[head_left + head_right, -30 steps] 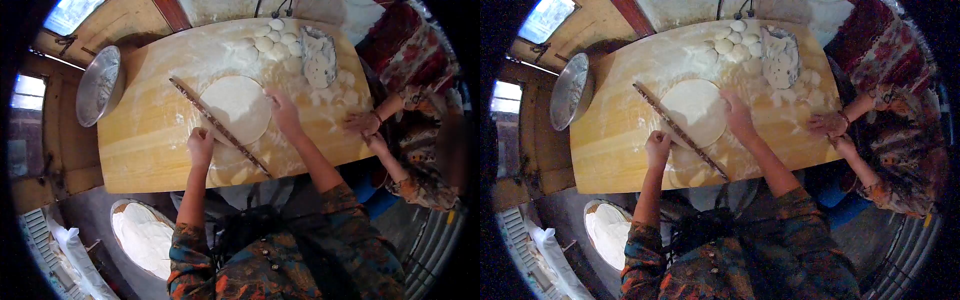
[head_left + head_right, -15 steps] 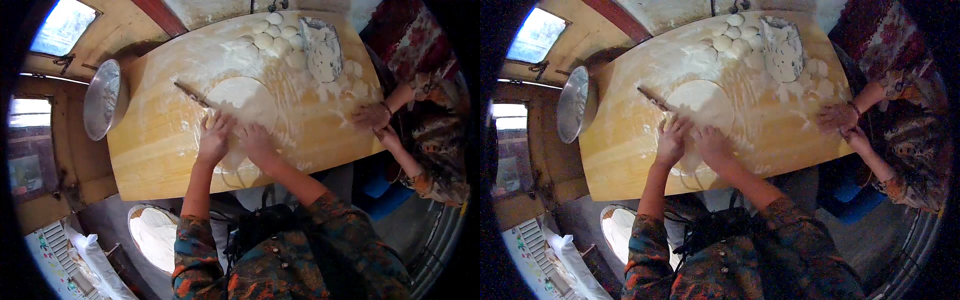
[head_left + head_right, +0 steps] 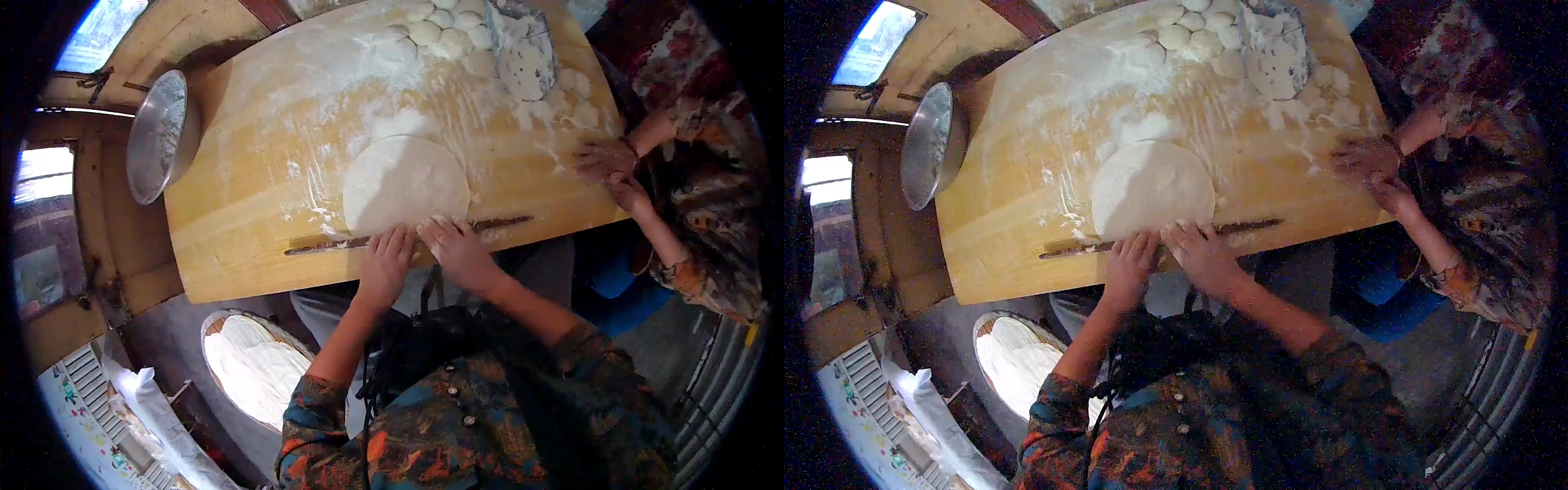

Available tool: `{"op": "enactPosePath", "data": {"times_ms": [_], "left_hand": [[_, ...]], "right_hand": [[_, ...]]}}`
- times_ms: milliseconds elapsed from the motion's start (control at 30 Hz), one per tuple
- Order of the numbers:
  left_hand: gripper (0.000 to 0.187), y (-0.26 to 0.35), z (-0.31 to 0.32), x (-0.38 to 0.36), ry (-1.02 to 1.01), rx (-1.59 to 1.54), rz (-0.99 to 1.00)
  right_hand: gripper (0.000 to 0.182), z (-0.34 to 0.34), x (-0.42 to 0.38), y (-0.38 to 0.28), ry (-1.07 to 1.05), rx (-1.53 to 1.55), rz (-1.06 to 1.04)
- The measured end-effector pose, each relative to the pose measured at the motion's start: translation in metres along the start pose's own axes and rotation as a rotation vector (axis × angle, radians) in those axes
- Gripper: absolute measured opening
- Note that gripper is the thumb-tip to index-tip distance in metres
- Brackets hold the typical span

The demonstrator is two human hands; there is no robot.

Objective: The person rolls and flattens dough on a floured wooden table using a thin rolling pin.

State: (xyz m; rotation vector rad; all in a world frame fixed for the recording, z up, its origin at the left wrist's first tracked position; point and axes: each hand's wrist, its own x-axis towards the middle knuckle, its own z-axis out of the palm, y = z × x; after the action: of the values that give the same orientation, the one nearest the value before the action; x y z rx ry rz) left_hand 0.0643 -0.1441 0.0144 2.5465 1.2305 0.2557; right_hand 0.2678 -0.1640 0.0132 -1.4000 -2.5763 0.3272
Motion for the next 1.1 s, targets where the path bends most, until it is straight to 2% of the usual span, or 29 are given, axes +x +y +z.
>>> {"op": "enactPosePath", "data": {"times_ms": [133, 233, 267, 367, 400, 500, 567, 633, 700, 733, 800, 867, 967, 1000, 1033, 1067, 1100], "left_hand": [[0.051, 0.004, 0.002, -0.009, -0.063, -0.005, -0.034], [0.054, -0.005, -0.009, 0.013, 0.058, 0.023, -0.091], [0.057, -0.007, -0.02, 0.027, 0.063, 0.026, -0.168], [0.063, -0.009, -0.033, 0.029, 0.083, -0.037, -0.223], [0.069, -0.01, -0.03, 0.023, 0.013, -0.03, -0.207], [0.071, -0.022, -0.004, 0.034, 0.0, -0.008, -0.222], [0.069, -0.04, -0.006, 0.075, 0.057, 0.071, -0.273], [0.068, -0.062, -0.01, 0.122, 0.117, 0.113, -0.337], [0.068, -0.081, -0.013, 0.154, 0.141, 0.186, -0.411], [0.069, -0.077, -0.016, 0.149, 0.059, 0.161, -0.412], [0.073, -0.061, -0.015, 0.105, -0.017, 0.125, -0.29], [0.077, -0.032, -0.019, 0.06, -0.11, -0.056, -0.287], [0.076, -0.054, -0.017, 0.09, -0.166, -0.035, -0.361], [0.075, -0.094, 0.005, 0.109, 0.052, 0.37, -0.202], [0.072, -0.118, -0.011, 0.15, 0.098, 0.275, -0.336], [0.07, -0.151, -0.014, 0.178, 0.232, 0.383, -0.382], [0.067, -0.157, -0.042, 0.194, 0.342, 0.393, -0.379]], "right_hand": [[0.057, 0.003, -0.003, -0.017, -0.078, -0.038, 0.084], [0.061, 0.004, 0.042, -0.004, -0.067, -0.099, 0.229], [0.062, 0.003, 0.057, 0.002, -0.053, -0.122, 0.296], [0.071, -0.013, 0.058, -0.001, 0.083, -0.049, 0.211], [0.071, -0.008, 0.057, 0.004, 0.058, -0.056, 0.211], [0.068, 0.012, 0.057, 0.018, -0.002, -0.07, 0.239], [0.064, 0.014, 0.099, 0.043, 0.021, -0.083, 0.296], [0.061, 0.002, 0.156, 0.077, 0.0, -0.227, 0.314], [0.063, 0.001, 0.168, 0.089, 0.109, -0.276, 0.28], [0.063, -0.002, 0.174, 0.095, 0.158, -0.297, 0.259], [0.069, -0.007, 0.138, 0.08, -0.053, 0.195, 0.232], [0.07, -0.012, 0.089, 0.056, -0.115, 0.078, 0.103], [0.072, -0.001, 0.115, 0.066, 0.086, -0.103, 0.049], [0.069, 0.001, 0.153, 0.077, 0.142, -0.18, 0.141], [0.066, -0.001, 0.197, 0.095, 0.202, -0.259, 0.231], [0.062, -0.005, 0.226, 0.113, 0.261, -0.237, 0.263], [0.058, -0.011, 0.25, 0.13, 0.327, -0.22, 0.293]]}}
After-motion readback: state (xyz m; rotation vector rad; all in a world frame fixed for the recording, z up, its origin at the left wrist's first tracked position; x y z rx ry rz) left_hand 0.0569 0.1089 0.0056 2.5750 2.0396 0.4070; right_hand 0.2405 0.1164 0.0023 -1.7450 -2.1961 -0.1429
